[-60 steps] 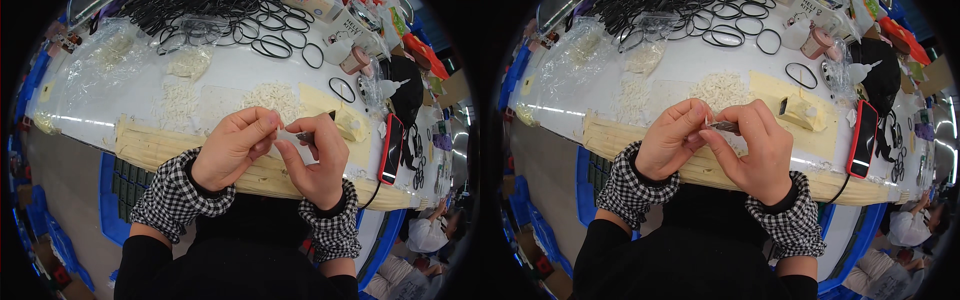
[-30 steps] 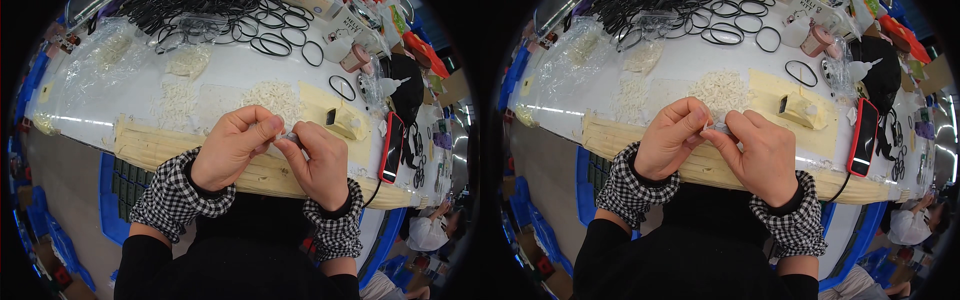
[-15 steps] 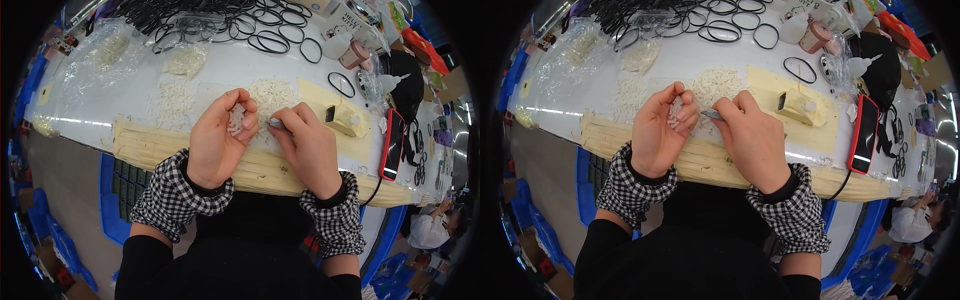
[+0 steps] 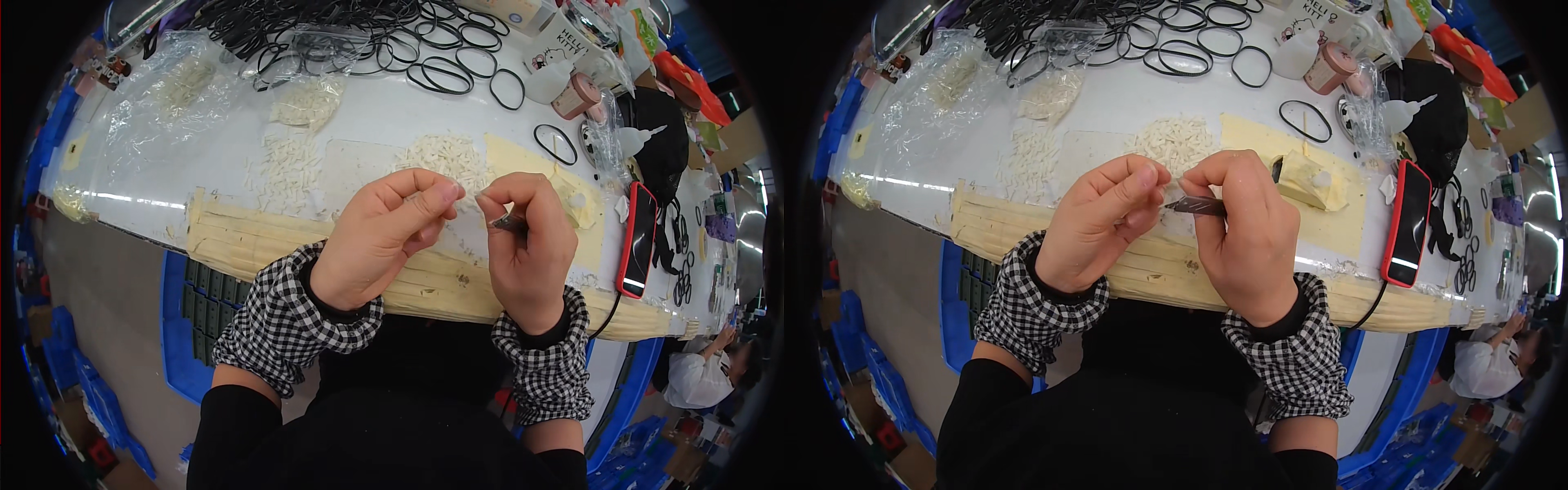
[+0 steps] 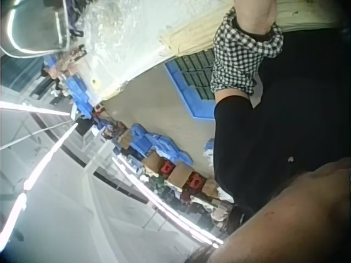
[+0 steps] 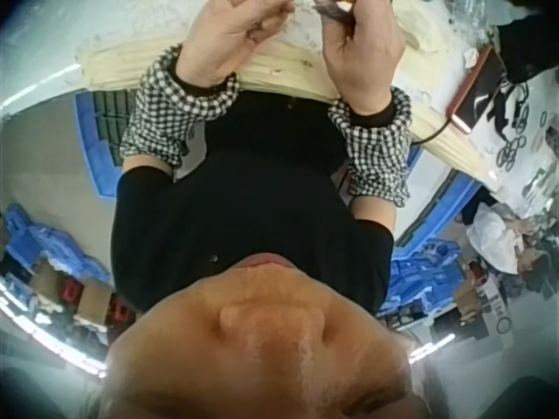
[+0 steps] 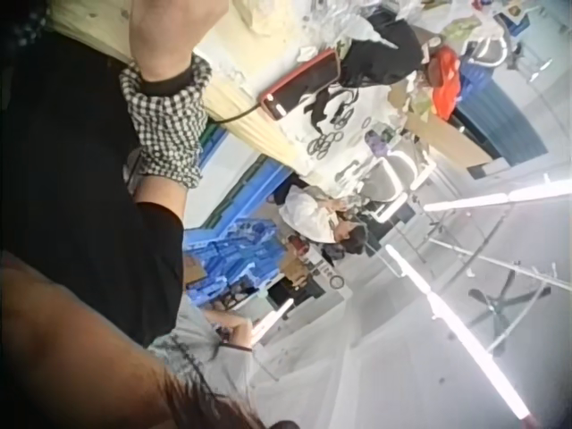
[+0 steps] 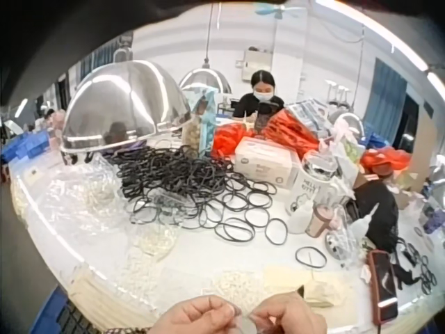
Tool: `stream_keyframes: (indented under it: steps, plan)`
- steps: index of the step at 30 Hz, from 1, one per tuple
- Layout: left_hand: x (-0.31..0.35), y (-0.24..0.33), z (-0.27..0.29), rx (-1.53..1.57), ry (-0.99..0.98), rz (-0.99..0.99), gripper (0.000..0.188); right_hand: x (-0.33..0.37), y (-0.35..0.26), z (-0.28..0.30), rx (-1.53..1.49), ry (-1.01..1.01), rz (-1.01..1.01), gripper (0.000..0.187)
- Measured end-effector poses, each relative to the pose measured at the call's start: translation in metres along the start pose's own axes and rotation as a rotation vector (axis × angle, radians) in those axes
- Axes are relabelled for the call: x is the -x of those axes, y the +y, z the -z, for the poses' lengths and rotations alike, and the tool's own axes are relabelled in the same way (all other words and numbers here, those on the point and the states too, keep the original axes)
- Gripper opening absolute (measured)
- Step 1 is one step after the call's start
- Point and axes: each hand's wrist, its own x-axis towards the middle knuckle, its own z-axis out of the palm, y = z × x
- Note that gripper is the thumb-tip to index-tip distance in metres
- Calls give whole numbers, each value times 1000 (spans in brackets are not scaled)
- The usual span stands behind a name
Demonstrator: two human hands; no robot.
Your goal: Packaging small white plastic components into small clear plastic bags.
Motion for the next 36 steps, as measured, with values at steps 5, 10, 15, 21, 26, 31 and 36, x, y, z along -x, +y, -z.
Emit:
stream_keyframes:
  steps: [5, 10, 15, 21, 26, 31, 36]
  plan:
    - [-1, -4, 4, -7, -104, 28, 16, -1, -4, -3, 38, 95, 194, 21]
    - [1, 0, 7, -60, -156, 35, 15, 0, -1, 1, 36, 71, 274, 21]
    - [0, -5, 6, -30, -135, 6, 14, 0, -11, 5, -40, 22, 146, 19]
    - [1, -4, 6, -35, -183, -2, 14, -3, -7, 16, 42, -186, -49, 31]
    - [0, -5, 7, -20, -223, 9, 15, 2, -4, 13, 96, -252, -122, 38]
    - [0, -6, 7, -7, -236, 10, 15, 1, -4, 13, 88, -287, -132, 39]
    - [0, -6, 7, -10, -237, 4, 15, 1, -5, 15, 76, -312, -149, 39]
